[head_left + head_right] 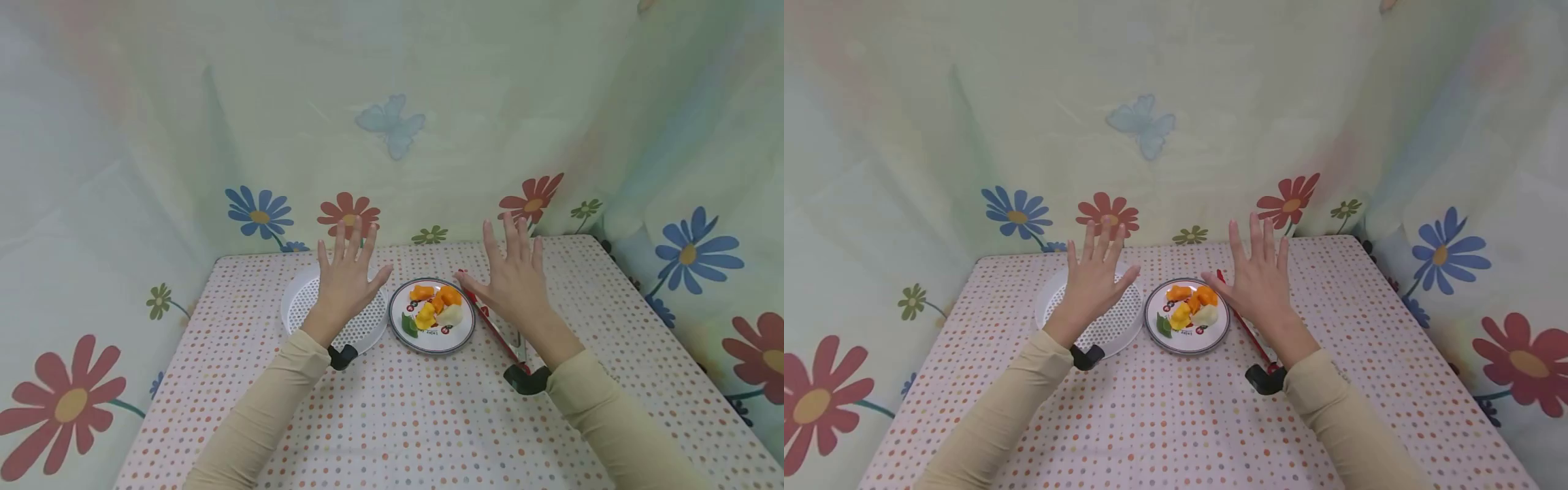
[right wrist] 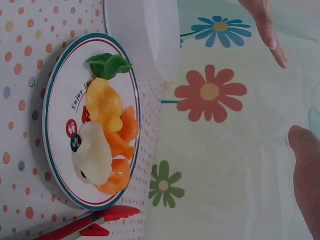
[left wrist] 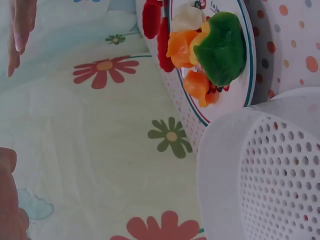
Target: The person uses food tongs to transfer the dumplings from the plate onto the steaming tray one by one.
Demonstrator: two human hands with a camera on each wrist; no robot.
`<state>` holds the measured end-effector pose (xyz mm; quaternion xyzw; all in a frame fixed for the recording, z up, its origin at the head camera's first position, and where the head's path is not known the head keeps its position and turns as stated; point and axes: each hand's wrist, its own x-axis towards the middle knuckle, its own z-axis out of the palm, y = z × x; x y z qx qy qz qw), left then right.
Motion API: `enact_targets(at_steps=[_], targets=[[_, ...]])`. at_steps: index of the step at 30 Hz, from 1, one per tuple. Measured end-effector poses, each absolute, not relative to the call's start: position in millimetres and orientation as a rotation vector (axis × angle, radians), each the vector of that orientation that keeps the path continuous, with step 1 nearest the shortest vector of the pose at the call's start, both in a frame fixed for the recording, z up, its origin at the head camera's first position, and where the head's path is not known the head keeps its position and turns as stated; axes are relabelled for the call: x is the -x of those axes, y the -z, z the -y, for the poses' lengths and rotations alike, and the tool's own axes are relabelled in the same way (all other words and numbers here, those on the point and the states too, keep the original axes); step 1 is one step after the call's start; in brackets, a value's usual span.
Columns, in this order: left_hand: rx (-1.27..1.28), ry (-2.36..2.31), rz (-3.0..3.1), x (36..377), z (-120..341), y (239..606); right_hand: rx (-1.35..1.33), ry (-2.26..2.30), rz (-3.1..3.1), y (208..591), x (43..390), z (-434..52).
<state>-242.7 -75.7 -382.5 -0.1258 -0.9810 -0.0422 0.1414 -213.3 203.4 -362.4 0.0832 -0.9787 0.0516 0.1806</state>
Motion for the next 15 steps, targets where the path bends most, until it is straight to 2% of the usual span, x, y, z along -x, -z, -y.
enact_targets(at_steps=[6, 15], targets=[[0.336, 0.137, 2.854, 240.4, 82.9, 383.3, -0.172, -0.202, 2.813, 368.0, 215.7, -206.3], [0.239, 0.358, 2.845, 236.6, 115.5, 391.4, 0.089, -0.283, 2.993, 395.5, 215.1, -221.1]])
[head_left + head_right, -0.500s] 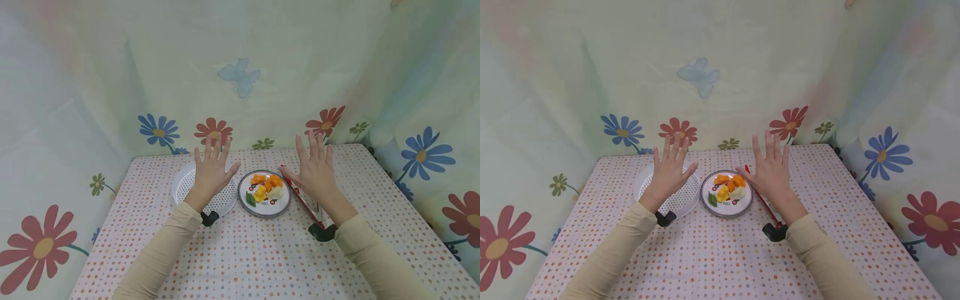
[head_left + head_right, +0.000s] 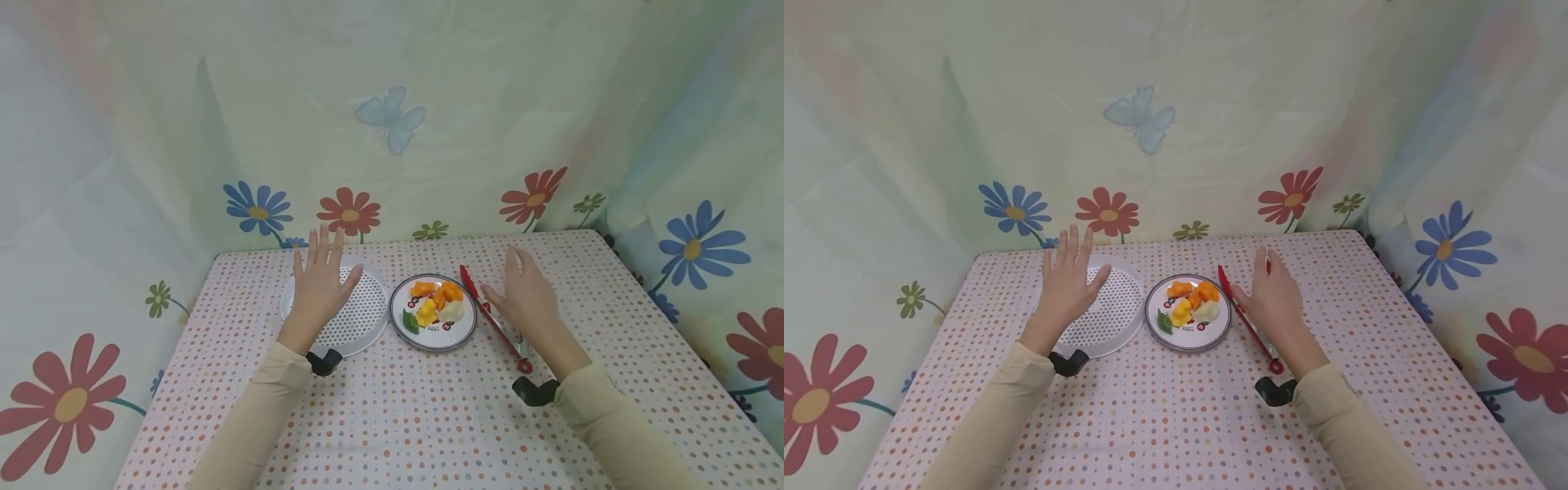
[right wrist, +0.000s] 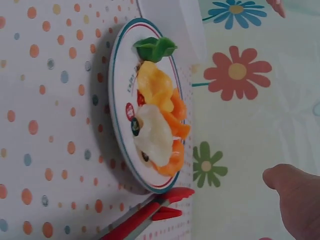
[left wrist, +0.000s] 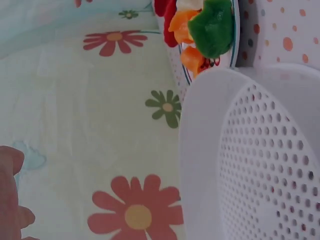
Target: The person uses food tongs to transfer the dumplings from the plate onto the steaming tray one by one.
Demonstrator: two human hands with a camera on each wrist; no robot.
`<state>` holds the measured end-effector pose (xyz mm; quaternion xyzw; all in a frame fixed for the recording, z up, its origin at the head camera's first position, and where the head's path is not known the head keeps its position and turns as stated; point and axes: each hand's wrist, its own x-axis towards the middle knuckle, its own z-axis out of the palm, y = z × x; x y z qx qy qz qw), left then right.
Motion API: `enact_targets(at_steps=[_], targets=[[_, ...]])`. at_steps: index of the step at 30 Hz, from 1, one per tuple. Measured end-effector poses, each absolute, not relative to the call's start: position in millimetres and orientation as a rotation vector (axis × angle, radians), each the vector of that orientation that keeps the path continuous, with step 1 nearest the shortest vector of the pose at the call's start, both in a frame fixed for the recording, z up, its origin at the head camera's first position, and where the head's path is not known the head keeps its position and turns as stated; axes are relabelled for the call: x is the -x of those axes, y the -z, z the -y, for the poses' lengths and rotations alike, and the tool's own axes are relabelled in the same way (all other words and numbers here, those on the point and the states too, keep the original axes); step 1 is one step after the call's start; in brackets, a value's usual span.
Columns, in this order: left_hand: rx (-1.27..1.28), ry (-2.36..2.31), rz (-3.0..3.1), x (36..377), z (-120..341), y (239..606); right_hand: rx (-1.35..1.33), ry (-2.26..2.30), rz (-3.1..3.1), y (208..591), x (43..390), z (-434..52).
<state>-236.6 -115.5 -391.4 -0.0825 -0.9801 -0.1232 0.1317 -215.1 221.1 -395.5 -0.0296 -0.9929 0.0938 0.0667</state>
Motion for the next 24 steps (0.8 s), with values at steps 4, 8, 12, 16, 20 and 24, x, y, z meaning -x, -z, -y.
enact_targets(at_steps=[4, 8, 12, 16, 20, 24], targets=[[0.151, 0.431, 2.883, 235.5, 138.6, 406.9, 0.196, -0.315, 3.074, 413.1, 213.7, -229.5], [0.086, 0.452, 2.955, 232.8, 161.2, 429.8, 0.248, -0.305, 3.134, 435.4, 211.9, -238.5], [0.056, 0.531, 3.051, 227.6, 183.4, 448.6, 0.259, -0.312, 3.135, 455.7, 211.1, -246.5], [0.086, 0.640, 3.146, 226.2, 204.3, 460.1, 0.312, -0.340, 3.112, 467.4, 213.6, -249.2], [0.130, 0.819, 3.236, 227.4, 220.7, 466.1, 0.402, -0.411, 3.095, 479.4, 217.6, -247.4], [0.157, 1.015, 3.290, 229.8, 236.2, 469.5, 0.455, -0.470, 3.056, 494.4, 221.3, -241.3]])
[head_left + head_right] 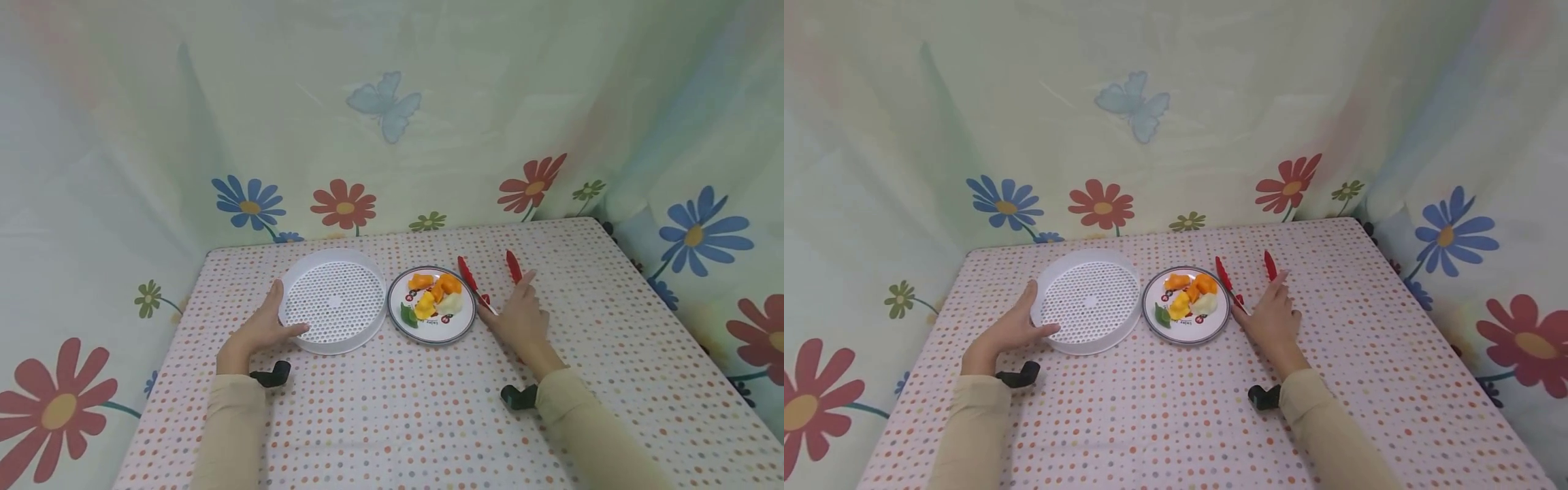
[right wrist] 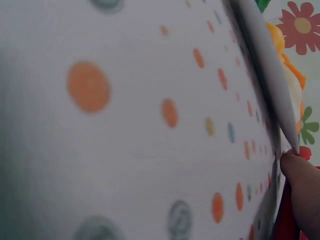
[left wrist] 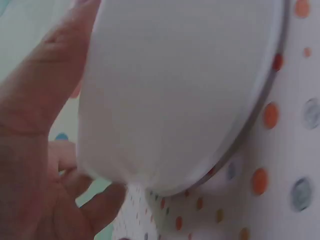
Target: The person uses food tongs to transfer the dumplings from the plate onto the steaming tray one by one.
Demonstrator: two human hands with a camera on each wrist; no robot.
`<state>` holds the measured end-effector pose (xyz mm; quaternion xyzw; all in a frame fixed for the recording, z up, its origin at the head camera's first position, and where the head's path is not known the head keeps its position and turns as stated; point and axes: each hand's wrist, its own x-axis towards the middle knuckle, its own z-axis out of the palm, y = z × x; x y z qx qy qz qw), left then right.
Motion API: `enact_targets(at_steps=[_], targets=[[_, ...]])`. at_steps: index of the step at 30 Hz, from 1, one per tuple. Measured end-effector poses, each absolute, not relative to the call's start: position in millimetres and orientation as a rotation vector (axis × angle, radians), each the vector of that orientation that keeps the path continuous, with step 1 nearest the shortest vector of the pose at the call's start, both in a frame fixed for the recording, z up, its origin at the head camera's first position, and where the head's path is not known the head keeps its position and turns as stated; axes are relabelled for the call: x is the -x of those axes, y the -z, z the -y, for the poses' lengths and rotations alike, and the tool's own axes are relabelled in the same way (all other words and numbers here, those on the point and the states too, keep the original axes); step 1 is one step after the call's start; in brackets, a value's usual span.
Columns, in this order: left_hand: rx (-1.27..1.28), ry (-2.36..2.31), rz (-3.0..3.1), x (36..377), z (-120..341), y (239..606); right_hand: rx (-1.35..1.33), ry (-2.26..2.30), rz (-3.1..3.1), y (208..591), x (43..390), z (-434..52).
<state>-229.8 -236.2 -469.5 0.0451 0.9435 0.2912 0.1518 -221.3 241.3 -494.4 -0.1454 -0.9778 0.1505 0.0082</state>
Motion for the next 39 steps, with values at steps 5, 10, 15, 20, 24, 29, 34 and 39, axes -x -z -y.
enact_targets(at_steps=[5, 10, 15, 20, 24, 29, 34, 39], targets=[[-0.142, -0.941, -2.594, 233.7, 246.2, 468.8, 0.509, -0.433, 2.993, 501.4, 222.6, -234.7], [-0.116, -1.013, -2.542, 229.8, 246.6, 470.3, 0.576, -0.445, 2.973, 502.2, 219.8, -230.5], [-0.109, -1.079, -2.537, 226.6, 248.0, 475.3, 0.578, -0.432, 2.975, 505.1, 219.9, -230.2], [-0.150, -1.125, -2.541, 229.0, 248.2, 475.8, 0.559, -0.481, 2.984, 501.9, 221.2, -240.7], [-0.151, -1.090, -2.546, 229.9, 247.9, 475.2, 0.591, -0.596, 2.984, 488.2, 213.1, -251.9], [-0.148, -1.079, -2.551, 228.5, 251.5, 474.5, 0.517, -0.699, 2.948, 461.6, 194.5, -252.8], [-0.207, -1.139, -2.548, 229.4, 252.8, 477.0, 0.341, -0.648, 2.961, 437.9, 167.8, -242.4], [-0.263, -1.194, -2.543, 231.4, 254.4, 478.7, 0.143, -0.600, 2.977, 428.8, 144.8, -221.9]])
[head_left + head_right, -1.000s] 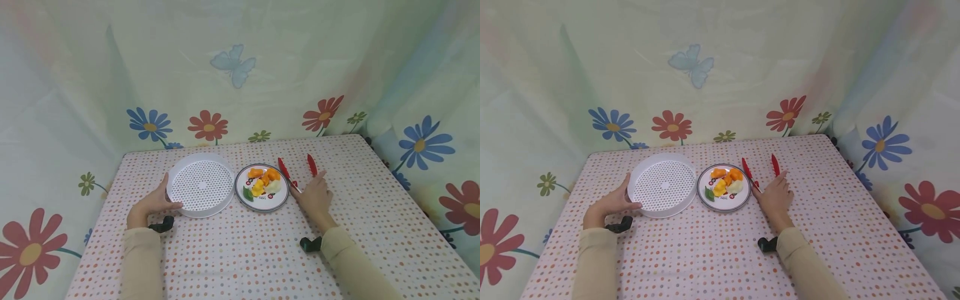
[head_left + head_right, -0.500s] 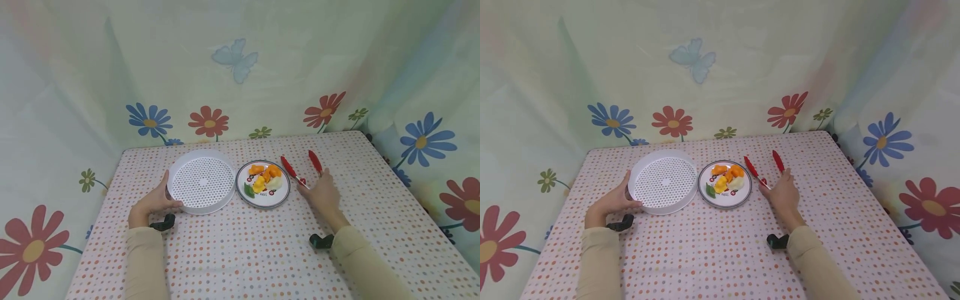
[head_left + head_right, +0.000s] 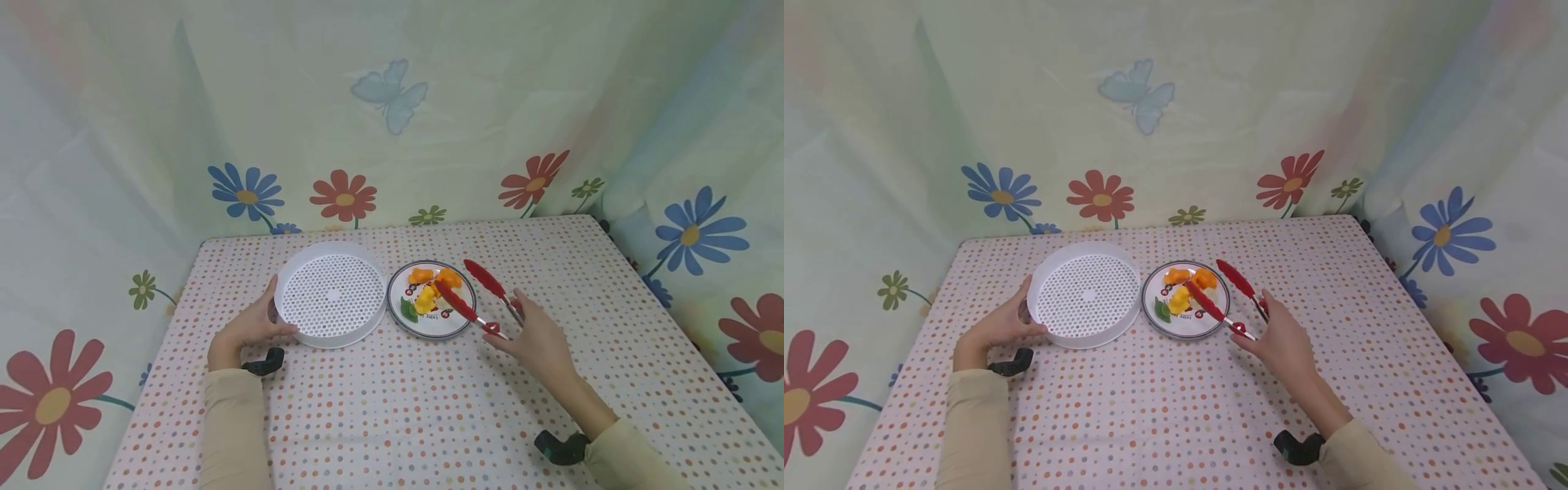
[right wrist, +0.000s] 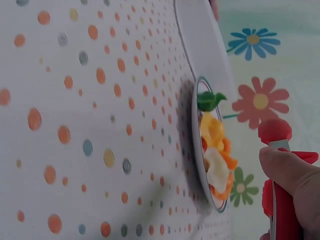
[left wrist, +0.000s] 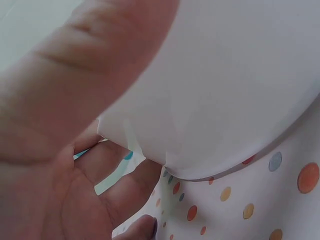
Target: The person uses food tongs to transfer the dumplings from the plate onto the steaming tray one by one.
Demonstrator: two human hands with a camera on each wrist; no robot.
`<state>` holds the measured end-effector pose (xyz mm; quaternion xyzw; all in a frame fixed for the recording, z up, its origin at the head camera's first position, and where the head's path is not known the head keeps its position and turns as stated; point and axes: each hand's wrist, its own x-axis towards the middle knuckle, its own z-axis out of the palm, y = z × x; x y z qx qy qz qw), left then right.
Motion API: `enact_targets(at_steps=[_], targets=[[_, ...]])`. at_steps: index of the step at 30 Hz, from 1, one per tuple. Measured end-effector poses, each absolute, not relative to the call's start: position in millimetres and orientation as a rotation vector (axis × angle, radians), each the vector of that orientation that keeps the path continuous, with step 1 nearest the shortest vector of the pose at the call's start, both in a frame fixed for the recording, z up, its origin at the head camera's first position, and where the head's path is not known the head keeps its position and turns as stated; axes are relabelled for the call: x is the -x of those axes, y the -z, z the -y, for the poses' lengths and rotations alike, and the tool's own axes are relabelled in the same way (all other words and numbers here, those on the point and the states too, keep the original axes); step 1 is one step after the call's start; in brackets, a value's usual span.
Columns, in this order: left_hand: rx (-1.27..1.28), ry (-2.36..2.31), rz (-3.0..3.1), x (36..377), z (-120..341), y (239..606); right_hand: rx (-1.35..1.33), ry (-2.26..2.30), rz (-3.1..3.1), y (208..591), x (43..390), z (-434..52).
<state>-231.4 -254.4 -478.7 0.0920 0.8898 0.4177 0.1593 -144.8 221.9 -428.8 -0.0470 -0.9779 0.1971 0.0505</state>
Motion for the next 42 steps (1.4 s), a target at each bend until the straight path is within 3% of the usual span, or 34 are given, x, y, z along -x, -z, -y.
enact_targets(at_steps=[18, 42], targets=[[-0.233, -1.183, -2.544, 231.2, 253.5, 476.7, -0.113, -0.488, 3.133, 424.8, 129.9, -178.2], [-0.237, -1.184, -2.549, 233.4, 254.2, 474.7, -0.109, -0.286, 3.240, 412.5, 142.8, -153.5]])
